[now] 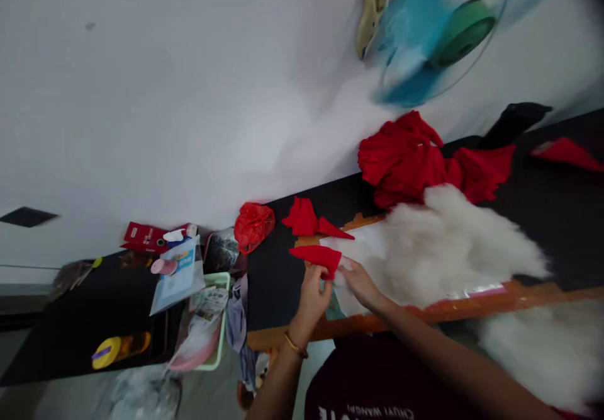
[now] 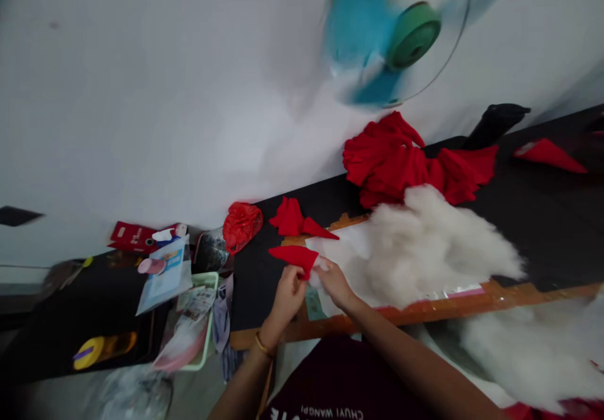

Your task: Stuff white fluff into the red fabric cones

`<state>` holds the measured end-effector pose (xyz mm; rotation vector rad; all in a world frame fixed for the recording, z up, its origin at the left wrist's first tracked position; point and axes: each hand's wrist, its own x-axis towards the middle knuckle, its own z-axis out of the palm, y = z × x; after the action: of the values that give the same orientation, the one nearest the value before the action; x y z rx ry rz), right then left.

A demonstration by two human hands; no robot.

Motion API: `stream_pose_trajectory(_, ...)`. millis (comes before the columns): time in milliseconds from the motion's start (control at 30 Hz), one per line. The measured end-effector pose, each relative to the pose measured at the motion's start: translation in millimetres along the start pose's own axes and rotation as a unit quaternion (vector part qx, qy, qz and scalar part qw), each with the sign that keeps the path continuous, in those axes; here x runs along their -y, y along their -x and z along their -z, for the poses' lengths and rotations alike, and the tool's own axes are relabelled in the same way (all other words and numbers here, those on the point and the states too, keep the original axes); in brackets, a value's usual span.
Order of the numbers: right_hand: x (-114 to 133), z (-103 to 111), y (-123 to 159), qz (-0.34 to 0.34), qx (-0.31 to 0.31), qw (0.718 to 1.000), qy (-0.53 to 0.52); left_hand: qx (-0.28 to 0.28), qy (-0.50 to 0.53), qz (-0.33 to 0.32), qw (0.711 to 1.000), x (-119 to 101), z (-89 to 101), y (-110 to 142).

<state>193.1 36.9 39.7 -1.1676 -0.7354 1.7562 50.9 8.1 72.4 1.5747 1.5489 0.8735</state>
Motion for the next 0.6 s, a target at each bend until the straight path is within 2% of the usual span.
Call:
stream_pose_trajectory(67,0.4,-0.6,-0.2,0.023,0.020,0.999,0.011,-0.002,0.041,0.008,0.999,-12.5,10.6,0.3)
stream_pose_trajectory(133,4.3,-3.6,1.1,0.071,0.031,0.996,0.045,-0.048,0.174,0.075,0.981,-23.3,18.4,-1.7)
stream_pose_trajectory(233,14.3,-12.2,2.4,0.200,0.036,0.966,0.161,-0.127,0.372,0.168,0.904,-35.9,25.3,-11.9)
stream_pose_trajectory(267,17.6,-15.5,2.1,0.246,0.046,0.946,0.208,-0.140,0.396,0.176,0.890,-39.2,26.8,-16.5)
stream_pose_trajectory(333,22.8,-21.7,0.6,0.317,0.069,0.900,0.292,-0.147,0.390,0.177,0.891,-44.2,28.3,-25.1)
stream_pose_trajectory(400,25.6,-26.1,-2.0,0.350,0.070,0.868,0.346,-0.151,0.372,0.183,0.898,-46.5,26.4,-30.4)
stream_pose_trajectory(433,26.4,-27.5,-3.3,0.353,0.060,0.861,0.362,-0.156,0.372,0.189,0.895,-46.6,23.7,-31.4)
stream_pose_trajectory(500,27.7,-29.2,-5.2,0.334,0.033,0.867,0.367,-0.184,0.393,0.193,0.880,-45.0,14.2,-30.3)
stream_pose_trajectory(600,30.3,-32.1,-3.2,0.258,-0.011,0.922,0.290,-0.212,0.432,0.173,0.859,-43.7,-6.7,-23.5)
